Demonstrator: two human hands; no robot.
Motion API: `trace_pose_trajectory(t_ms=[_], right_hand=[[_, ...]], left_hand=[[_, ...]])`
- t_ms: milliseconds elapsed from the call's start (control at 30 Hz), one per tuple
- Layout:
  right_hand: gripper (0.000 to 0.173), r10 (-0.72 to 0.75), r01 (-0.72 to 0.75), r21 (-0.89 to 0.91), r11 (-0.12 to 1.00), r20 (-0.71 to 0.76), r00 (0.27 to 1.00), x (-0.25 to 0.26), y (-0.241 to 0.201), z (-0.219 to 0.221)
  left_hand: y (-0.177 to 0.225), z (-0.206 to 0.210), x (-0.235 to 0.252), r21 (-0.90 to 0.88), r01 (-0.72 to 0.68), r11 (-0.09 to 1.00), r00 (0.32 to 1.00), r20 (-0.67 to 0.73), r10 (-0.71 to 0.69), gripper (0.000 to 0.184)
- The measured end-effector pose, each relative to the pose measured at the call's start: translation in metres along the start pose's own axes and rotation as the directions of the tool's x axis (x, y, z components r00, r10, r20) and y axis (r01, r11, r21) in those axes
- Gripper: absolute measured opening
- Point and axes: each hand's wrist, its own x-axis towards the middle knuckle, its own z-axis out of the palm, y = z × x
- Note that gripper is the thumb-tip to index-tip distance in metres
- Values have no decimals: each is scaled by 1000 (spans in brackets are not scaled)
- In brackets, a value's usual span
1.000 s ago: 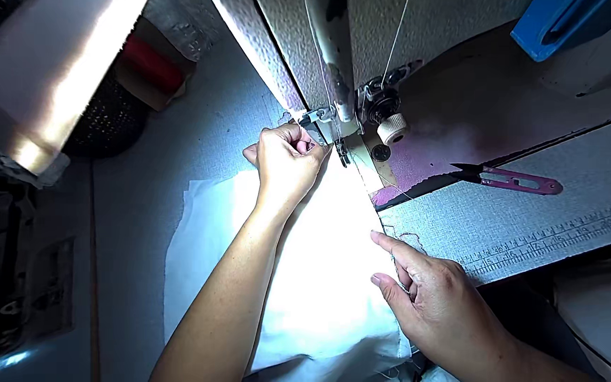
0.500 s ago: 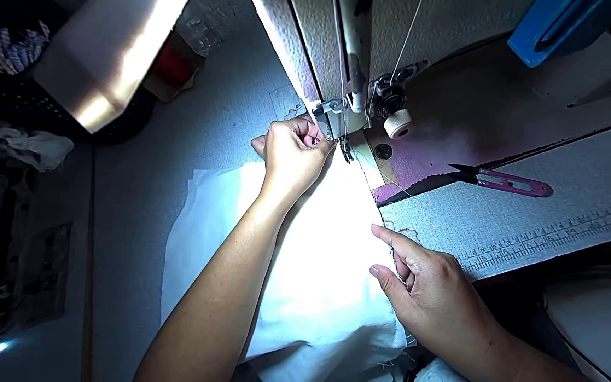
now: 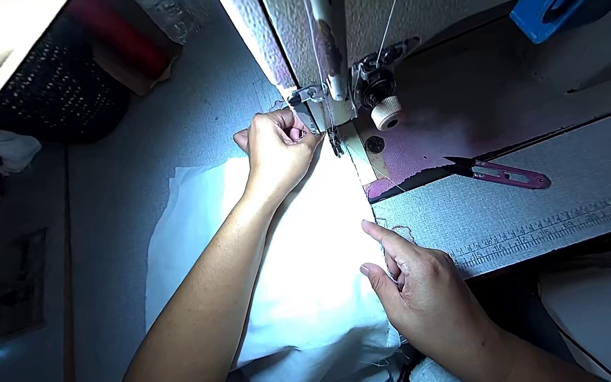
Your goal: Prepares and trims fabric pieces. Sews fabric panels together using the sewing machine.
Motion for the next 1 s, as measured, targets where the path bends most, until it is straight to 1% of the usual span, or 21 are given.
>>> trace_pose_trajectory(t_ms=[200, 267, 467, 600, 700, 800, 900, 1000], right_hand=[[44, -9, 10, -14, 1000, 20, 1000, -1, 0, 0], [44, -9, 9, -11, 1000, 28, 1000, 0, 0, 0], [43, -14, 14, -1, 1000, 31, 999, 0, 2, -1], [43, -20, 21, -35, 999, 19, 1000, -1, 0, -1], [43, -32, 33, -80, 996, 15, 999, -2, -1, 1], [44, -11, 14, -72, 997, 40, 999, -2, -1, 0], [43, 39, -37, -32, 999, 77, 996, 0, -4, -3], [42, 89, -87, -22, 996, 112, 990, 1, -7, -6]], left_hand=[[-4, -1, 1, 8, -38, 999, 999, 26, 38, 28], [-3, -2, 0, 21, -51, 998, 998, 30, 50, 25], [-5, -1, 0, 34, -55, 998, 998, 24, 54, 25], [-7, 1, -1, 72, -84, 994, 996, 37, 81, 21], [-6, 1, 1, 101, -78, 992, 996, 51, 73, 21], [-5, 1, 1, 83, -55, 995, 998, 48, 51, 20], [-5, 2, 1, 63, -63, 996, 998, 22, 62, 21], [-4, 2, 1, 72, -38, 997, 999, 21, 37, 22]])
